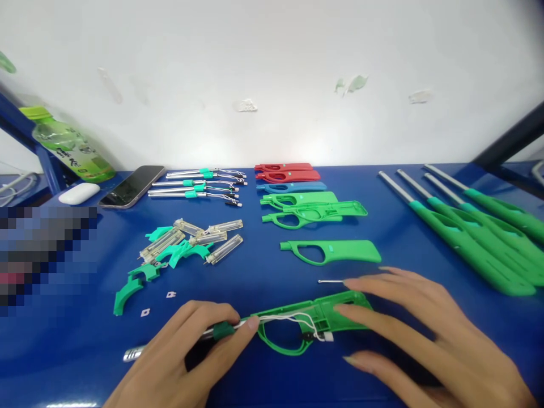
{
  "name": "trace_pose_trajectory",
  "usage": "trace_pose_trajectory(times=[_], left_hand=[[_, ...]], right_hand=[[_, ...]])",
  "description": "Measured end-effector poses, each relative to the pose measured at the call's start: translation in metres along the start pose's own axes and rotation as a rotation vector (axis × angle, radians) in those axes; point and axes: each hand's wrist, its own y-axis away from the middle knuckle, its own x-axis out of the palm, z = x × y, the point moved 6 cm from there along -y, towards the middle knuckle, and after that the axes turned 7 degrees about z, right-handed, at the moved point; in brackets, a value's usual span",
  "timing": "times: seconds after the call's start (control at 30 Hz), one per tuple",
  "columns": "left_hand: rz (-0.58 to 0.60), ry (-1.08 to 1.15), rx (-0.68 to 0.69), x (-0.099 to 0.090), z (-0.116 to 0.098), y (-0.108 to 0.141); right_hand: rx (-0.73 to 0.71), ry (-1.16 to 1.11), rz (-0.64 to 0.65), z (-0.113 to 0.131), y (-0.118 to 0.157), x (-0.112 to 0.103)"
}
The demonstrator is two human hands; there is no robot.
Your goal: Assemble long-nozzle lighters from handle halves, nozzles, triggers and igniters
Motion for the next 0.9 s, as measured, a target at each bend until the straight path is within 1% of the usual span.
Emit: trace_pose_trajectory(times=[0.17, 0.23, 0.3, 0.43, 0.5, 0.57, 0.67, 0.77, 0.87, 0.9], left_hand=[[-0.011, 0.013, 0.022, 0.003, 0.0, 0.001], [-0.017, 0.016, 0.022, 0.004, -0.001, 0.002], [-0.022, 0.028, -0.006, 0.004, -0.001, 0.002], [-0.01, 0.071, -0.061, 0.002, -0.004, 0.0], [-0.04, 0.098, -0.064, 0.0, -0.006, -0.001], [-0.085, 0.107, -0.078, -0.003, -0.007, -0.002], [-0.127, 0.123, -0.103, -0.008, -0.008, -0.002], [-0.215, 0.111, -0.19, -0.021, 0.003, 0.004], [-0.283, 0.008, -0.341, -0.038, 0.029, 0.012], [-0.261, -0.032, -0.388, -0.042, 0.039, 0.013]], right_hand=[[-0.057, -0.011, -0.024, 0.016, -0.031, -0.001], [-0.089, -0.036, -0.017, 0.019, -0.038, -0.002], [-0.094, -0.064, 0.003, 0.02, -0.039, 0.001], [0.005, -0.094, -0.032, 0.014, -0.03, 0.008], [-0.005, -0.073, -0.035, 0.014, -0.025, 0.012], [-0.052, -0.045, -0.008, 0.015, -0.024, 0.015], [-0.095, -0.033, -0.009, 0.014, -0.024, 0.013], [-0.126, -0.038, -0.017, 0.013, -0.025, 0.01], [-0.138, -0.057, -0.023, 0.012, -0.026, 0.009], [-0.135, -0.066, -0.029, 0.012, -0.025, 0.009]])
